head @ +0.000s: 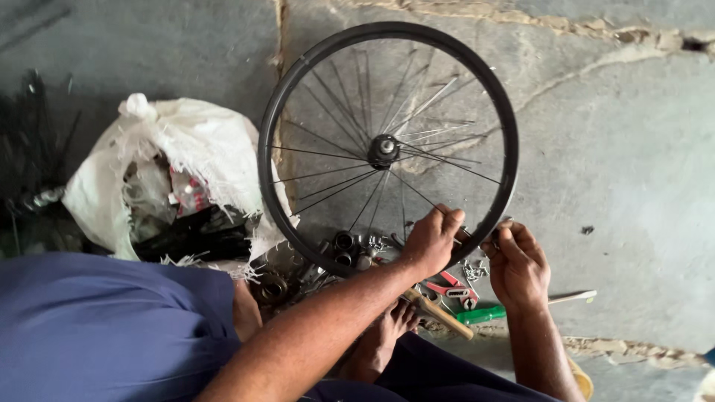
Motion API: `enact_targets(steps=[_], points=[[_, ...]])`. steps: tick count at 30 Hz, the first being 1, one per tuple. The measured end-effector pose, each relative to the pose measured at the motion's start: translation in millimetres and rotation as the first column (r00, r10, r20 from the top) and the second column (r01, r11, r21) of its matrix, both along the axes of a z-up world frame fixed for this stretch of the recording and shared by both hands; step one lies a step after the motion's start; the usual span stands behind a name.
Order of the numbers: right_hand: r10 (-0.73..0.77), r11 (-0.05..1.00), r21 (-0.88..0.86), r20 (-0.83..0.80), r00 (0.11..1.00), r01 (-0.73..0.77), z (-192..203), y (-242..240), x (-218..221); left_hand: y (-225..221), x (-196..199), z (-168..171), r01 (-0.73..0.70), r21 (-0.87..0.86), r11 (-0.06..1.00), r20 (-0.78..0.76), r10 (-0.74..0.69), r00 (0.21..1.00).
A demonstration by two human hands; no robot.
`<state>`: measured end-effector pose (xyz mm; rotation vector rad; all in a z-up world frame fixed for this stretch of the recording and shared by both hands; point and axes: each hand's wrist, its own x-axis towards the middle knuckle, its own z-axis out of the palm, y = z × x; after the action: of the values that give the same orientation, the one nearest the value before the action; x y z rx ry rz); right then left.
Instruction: The person threads spokes through the hub of a bicycle wheel rim and secures them using small nuts by hand.
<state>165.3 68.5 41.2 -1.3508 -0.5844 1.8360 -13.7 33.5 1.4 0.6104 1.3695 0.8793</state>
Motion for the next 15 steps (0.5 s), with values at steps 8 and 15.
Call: enact_targets(steps=[8,15], points=[[0.016,1.0,-0.007,0.033,0.999,-0.016,-4.1,-0.3,3.8,5.6,-0.8,1.9,-0.03,-0.063,0.998,0.108,0.037,0.994],[0.027,1.0,0.005,0.025,0.999,-0.027,-1.2,2.9,1.2,7.5,-5.0,4.8,-0.019,-0.067,0.998,0.222,0.033,0.975]])
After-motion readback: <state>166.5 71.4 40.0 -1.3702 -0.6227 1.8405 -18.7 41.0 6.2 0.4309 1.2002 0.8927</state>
